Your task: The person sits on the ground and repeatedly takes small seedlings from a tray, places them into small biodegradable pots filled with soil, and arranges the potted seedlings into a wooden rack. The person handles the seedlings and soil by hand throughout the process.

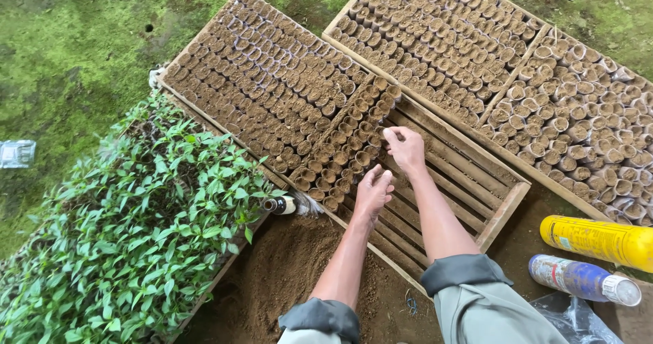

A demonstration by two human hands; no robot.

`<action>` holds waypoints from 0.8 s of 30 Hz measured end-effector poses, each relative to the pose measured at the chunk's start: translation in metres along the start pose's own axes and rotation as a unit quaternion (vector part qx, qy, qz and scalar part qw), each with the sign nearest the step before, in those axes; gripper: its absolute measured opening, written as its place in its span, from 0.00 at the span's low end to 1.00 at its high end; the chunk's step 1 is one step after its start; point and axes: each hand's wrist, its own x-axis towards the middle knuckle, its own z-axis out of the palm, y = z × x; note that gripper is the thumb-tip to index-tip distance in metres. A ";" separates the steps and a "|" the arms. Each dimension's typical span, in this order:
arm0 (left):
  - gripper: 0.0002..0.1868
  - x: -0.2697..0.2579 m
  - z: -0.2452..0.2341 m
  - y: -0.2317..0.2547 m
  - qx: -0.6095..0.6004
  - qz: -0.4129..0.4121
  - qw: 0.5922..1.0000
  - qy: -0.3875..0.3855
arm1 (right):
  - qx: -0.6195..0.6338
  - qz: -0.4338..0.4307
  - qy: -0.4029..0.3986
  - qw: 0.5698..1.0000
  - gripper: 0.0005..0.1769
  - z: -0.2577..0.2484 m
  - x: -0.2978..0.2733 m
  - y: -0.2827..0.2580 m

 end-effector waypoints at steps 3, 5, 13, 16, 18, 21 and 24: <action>0.28 -0.018 -0.010 -0.002 -0.032 0.009 0.999 0.024 | 0.002 0.003 0.053 0.999 0.16 -0.002 -0.024 -0.015; 0.23 -0.042 -0.022 0.003 -0.070 0.018 0.996 0.045 | 0.014 0.010 0.083 0.996 0.16 0.000 -0.042 -0.008; 0.07 -0.144 -0.090 -0.036 -0.123 0.041 0.976 0.176 | 0.028 -0.070 0.139 0.987 0.08 0.045 -0.174 0.008; 0.05 -0.165 -0.117 -0.061 -0.139 0.016 0.969 0.204 | -0.020 -0.084 0.104 0.991 0.05 0.073 -0.210 0.020; 0.12 -0.167 -0.137 -0.088 -0.150 0.015 0.957 0.246 | -0.145 -0.111 0.097 0.978 0.07 0.092 -0.225 0.026; 0.14 -0.181 -0.158 -0.089 -0.143 0.001 0.952 0.269 | -0.274 -0.099 0.053 0.955 0.11 0.112 -0.229 0.027; 0.11 -0.190 -0.170 -0.083 -0.164 -0.001 0.945 0.284 | -0.365 -0.045 0.009 0.930 0.17 0.125 -0.217 0.033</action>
